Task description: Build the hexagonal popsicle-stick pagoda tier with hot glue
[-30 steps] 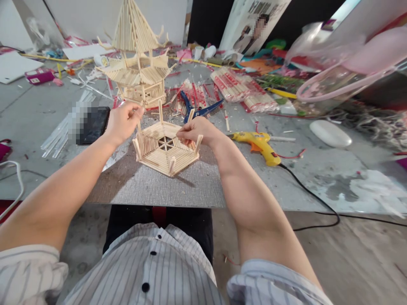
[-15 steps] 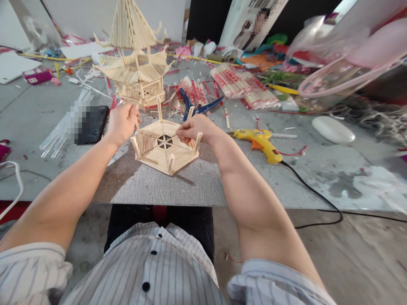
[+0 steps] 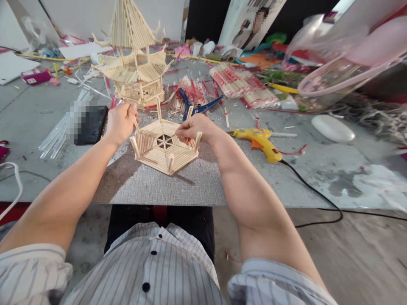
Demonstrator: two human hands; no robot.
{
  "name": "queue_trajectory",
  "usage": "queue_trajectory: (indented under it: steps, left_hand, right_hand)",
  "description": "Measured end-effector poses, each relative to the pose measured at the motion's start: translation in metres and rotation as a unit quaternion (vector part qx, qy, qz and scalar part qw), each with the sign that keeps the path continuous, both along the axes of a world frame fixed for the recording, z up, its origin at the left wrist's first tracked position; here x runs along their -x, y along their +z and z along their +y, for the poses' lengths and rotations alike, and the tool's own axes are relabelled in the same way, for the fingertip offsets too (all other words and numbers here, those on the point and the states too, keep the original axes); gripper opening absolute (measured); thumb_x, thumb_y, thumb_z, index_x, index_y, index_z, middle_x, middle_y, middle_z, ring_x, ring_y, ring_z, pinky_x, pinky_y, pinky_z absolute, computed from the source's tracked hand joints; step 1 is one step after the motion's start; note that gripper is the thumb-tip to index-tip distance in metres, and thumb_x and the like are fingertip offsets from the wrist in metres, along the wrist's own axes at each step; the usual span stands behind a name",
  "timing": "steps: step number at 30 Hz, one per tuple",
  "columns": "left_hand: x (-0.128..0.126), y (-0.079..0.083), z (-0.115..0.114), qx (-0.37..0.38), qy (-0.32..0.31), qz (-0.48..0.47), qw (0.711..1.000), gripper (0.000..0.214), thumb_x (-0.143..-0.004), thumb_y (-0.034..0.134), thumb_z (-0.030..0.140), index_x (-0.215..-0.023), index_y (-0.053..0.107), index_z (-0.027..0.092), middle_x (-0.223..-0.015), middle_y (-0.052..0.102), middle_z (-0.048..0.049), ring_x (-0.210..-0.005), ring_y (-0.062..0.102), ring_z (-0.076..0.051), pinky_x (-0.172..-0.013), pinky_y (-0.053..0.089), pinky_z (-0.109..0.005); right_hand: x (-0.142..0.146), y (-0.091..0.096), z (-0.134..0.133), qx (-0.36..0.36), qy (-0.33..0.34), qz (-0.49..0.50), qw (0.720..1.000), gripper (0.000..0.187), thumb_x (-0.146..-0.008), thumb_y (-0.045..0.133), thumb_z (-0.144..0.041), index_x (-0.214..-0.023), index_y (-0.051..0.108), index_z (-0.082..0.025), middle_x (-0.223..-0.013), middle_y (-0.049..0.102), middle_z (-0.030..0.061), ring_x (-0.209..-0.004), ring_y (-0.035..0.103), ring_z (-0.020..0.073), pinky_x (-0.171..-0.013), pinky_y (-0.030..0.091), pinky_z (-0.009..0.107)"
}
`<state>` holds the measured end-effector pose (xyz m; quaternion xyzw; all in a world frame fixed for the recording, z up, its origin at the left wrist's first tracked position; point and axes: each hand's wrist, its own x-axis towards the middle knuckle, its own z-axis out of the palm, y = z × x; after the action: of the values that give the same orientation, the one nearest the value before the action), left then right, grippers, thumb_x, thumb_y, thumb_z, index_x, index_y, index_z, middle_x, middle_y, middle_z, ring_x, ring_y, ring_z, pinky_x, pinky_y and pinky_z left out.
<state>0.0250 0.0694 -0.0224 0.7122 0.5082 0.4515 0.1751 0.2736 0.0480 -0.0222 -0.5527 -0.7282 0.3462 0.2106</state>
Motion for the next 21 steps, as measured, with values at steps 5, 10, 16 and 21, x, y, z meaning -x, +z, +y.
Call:
queue_trajectory:
  steps: [5, 10, 16, 21]
  left_hand:
    - [0.0015, -0.0010, 0.0012, 0.002, -0.002, -0.007, 1.000, 0.035, -0.094, 0.046, 0.039, -0.066, 0.053, 0.019, -0.058, 0.054, -0.0014, -0.072, 0.064, -0.018, -0.081, 0.050, -0.034]
    - [0.0033, -0.0050, 0.0057, 0.002, -0.006, -0.013, 1.000, 0.034, -0.094, 0.045, 0.038, -0.068, 0.054, 0.019, -0.057, 0.052, -0.0012, -0.077, 0.064, -0.018, -0.081, 0.050, -0.032]
    - [0.0041, -0.0051, 0.0061, -0.008, 0.011, 0.024, 1.000, 0.036, -0.095, 0.040, 0.041, -0.069, 0.052, 0.019, -0.057, 0.055, -0.0005, -0.065, 0.062, -0.015, -0.078, 0.051, -0.032]
    - [0.0056, -0.0058, 0.0076, -0.017, 0.021, 0.056, 0.998, 0.039, -0.095, 0.038, 0.045, -0.071, 0.053, 0.019, -0.059, 0.058, -0.0014, -0.063, 0.063, -0.015, -0.077, 0.052, -0.033]
  right_hand:
    - [0.0006, 0.0009, -0.0010, 0.016, -0.001, 0.021, 1.000, 0.008, -0.074, 0.071, -0.024, -0.070, 0.077, -0.019, -0.051, 0.065, -0.0006, -0.048, 0.061, 0.0103, -0.051, 0.051, 0.022]
    - [0.0014, 0.0015, -0.0015, 0.022, -0.011, 0.013, 1.000, 0.009, -0.076, 0.069, -0.020, -0.071, 0.076, -0.018, -0.052, 0.065, -0.0006, -0.049, 0.061, 0.0101, -0.054, 0.051, 0.022]
    - [0.0007, 0.0012, -0.0017, 0.019, -0.005, 0.008, 1.000, 0.010, -0.075, 0.070, -0.023, -0.074, 0.076, -0.016, -0.054, 0.066, 0.0003, -0.050, 0.062, 0.0103, -0.055, 0.051, 0.022]
    - [0.0007, 0.0027, -0.0024, 0.018, -0.002, -0.001, 1.000, 0.011, -0.077, 0.068, -0.022, -0.076, 0.077, -0.015, -0.054, 0.066, 0.0003, -0.051, 0.062, 0.0100, -0.056, 0.051, 0.021]
